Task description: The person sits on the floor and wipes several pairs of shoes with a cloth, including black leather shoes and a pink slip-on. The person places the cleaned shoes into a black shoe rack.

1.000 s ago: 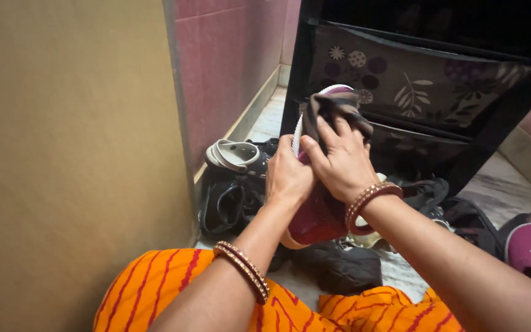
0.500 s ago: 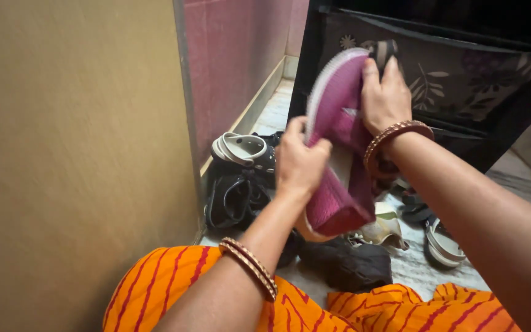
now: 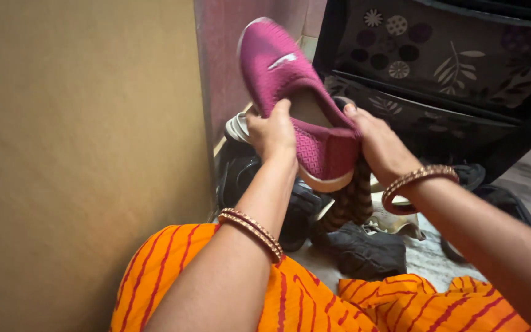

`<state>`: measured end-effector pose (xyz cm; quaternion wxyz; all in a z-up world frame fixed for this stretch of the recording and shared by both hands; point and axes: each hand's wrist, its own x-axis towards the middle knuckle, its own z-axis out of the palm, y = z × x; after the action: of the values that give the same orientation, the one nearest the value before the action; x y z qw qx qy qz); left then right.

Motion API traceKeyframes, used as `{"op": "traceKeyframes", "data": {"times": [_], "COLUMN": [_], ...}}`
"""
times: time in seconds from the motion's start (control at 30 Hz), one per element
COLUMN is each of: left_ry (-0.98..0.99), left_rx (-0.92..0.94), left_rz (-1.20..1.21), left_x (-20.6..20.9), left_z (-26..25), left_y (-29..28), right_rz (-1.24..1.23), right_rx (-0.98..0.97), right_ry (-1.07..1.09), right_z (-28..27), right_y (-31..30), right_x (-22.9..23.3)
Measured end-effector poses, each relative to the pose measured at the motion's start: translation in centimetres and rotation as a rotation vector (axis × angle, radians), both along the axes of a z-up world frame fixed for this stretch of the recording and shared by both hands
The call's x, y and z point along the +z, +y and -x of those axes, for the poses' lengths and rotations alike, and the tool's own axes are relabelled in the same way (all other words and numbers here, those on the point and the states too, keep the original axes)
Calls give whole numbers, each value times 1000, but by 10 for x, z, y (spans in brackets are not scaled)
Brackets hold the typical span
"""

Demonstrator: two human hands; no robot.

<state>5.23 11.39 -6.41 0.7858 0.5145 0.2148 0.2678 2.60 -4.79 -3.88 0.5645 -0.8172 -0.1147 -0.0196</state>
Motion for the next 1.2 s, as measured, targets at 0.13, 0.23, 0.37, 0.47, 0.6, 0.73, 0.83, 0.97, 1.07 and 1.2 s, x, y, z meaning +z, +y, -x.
{"op": "traceKeyframes", "data": {"times": [0.13, 0.23, 0.37, 0.47, 0.6, 0.73, 0.83, 0.97, 1.07, 1.2], "left_ry": [-117, -229, -513, -437, -452, -382, -260, 88, 71, -87], "left_rx": [-117, -343, -745, -841, -895, -741, -502, -339, -377, -568], "left_rz": [450, 606, 666, 538, 601, 509, 429, 199, 278, 511], "left_x": [-3, -2, 4, 1, -2, -3, -6, -15, -20, -24], "left_z": [-1, 2, 4, 11, 16, 9, 0, -7, -13, -19], "left_y": [1, 3, 5, -5, -8, -8, -6, 2, 1, -7], "right_rz": [-50, 129, -51, -57, -59, 282, 326, 268, 289, 515], "right_rx": [30, -70, -197, -279, -287, -458, -493, -424, -351, -149], "right_ry": [-173, -333, -222, -124, -65, -52, -69, -282, -486, -890], "right_z": [23, 41, 41, 35, 24, 18, 24, 46, 54, 60], "right_y": [12, 18, 20, 16, 11, 9, 14, 21, 27, 39], "right_x": [-4, -1, 8, 4, -3, -3, 0, 8, 13, 4]}}
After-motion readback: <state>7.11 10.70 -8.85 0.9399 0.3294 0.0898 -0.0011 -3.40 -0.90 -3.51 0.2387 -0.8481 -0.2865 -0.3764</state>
